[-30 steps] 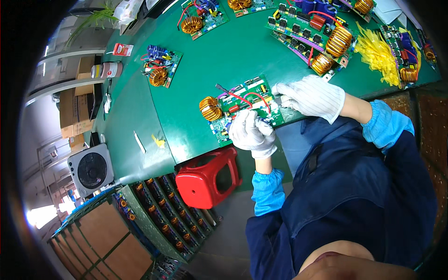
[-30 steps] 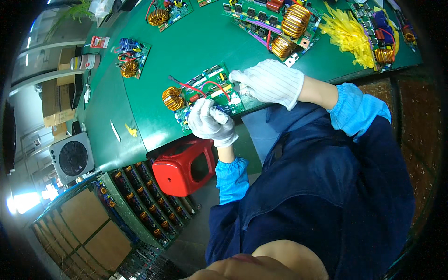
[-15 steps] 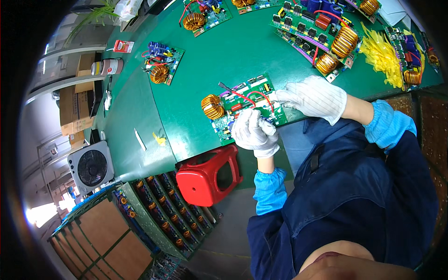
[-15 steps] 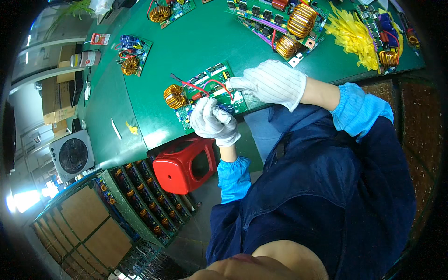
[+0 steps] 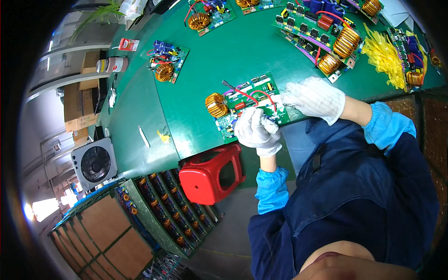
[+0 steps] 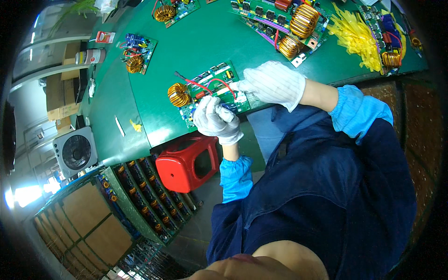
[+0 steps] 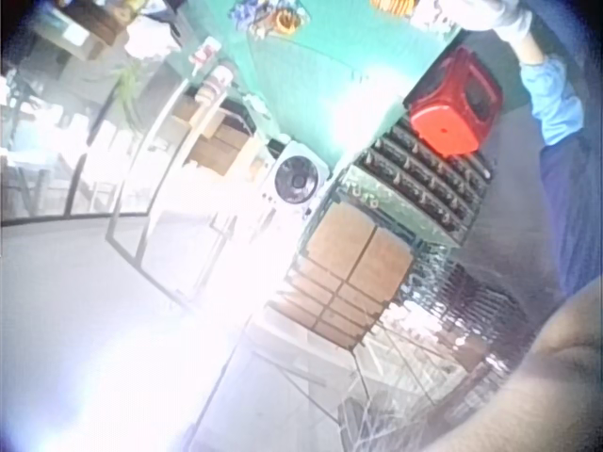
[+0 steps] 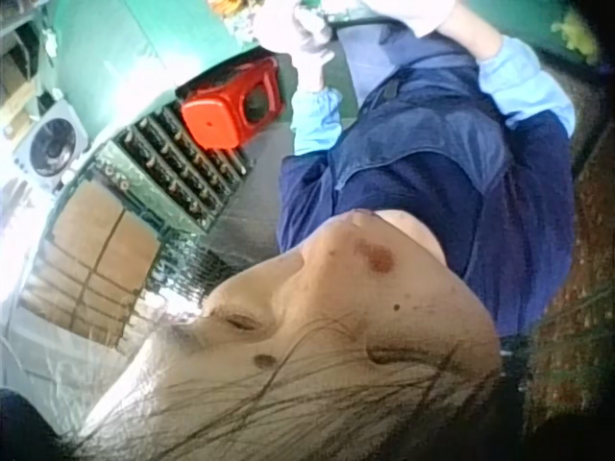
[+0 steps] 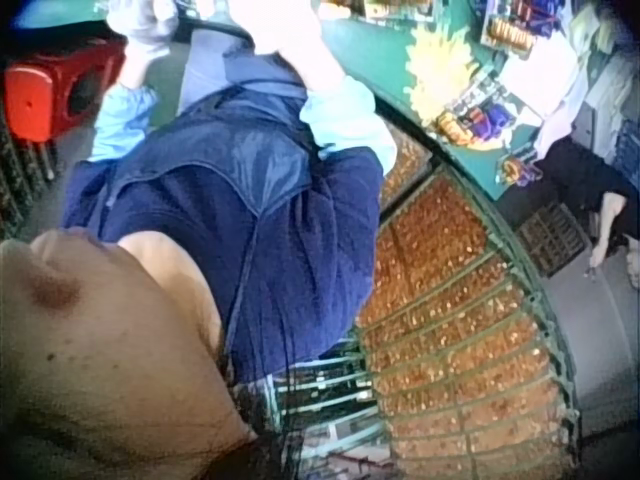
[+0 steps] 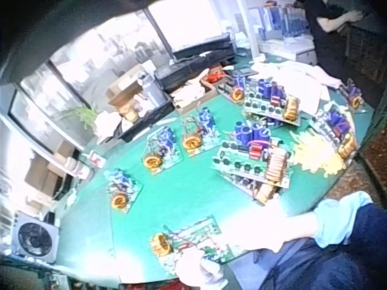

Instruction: Assembling and inspecting electronic components on printed circuit boards at a factory workbench.

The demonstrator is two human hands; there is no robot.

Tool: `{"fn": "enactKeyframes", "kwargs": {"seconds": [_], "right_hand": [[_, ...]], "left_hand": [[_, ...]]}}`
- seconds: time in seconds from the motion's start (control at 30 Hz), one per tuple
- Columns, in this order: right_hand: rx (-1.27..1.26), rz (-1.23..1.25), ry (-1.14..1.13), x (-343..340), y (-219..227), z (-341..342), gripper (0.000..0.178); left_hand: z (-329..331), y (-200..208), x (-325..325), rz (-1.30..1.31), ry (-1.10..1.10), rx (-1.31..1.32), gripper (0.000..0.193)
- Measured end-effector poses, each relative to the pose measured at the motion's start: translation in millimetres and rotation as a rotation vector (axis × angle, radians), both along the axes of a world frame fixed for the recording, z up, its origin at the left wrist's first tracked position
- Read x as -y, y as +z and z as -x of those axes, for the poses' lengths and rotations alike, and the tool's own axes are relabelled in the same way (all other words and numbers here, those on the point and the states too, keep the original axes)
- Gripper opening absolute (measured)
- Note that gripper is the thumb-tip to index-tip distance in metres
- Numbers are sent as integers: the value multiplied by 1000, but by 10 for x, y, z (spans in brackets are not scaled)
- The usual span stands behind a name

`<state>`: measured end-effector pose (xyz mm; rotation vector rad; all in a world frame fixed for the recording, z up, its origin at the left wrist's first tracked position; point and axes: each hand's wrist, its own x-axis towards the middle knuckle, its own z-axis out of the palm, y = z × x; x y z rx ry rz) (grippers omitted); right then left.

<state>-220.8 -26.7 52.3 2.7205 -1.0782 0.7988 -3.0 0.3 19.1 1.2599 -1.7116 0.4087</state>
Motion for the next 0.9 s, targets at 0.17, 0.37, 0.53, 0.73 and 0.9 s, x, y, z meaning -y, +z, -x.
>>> {"fn": "enactKeyframes", "kwargs": {"seconds": [0.17, 0.37, 0.53, 0.73, 0.9], "right_hand": [[-101, -62, -26, -41, 180, -62, 42], [284, -261, -80, 35, 651, 43, 39], [291, -228, -347, -307, 1008, 811, 37], [351, 16, -987, -687, 859, 2025, 32], [-155, -554, -1217, -1005, 295, 2367, 42]], "left_hand": [[0, 6, -3, -13, -15, -21, 25], [-95, 34, -24, -52, -50, -28, 19], [-341, 182, -22, -81, -210, -337, 17], [-1025, 590, 481, -268, -198, 40, 17], [-1059, 333, 965, -557, -442, -2, 10]]}}
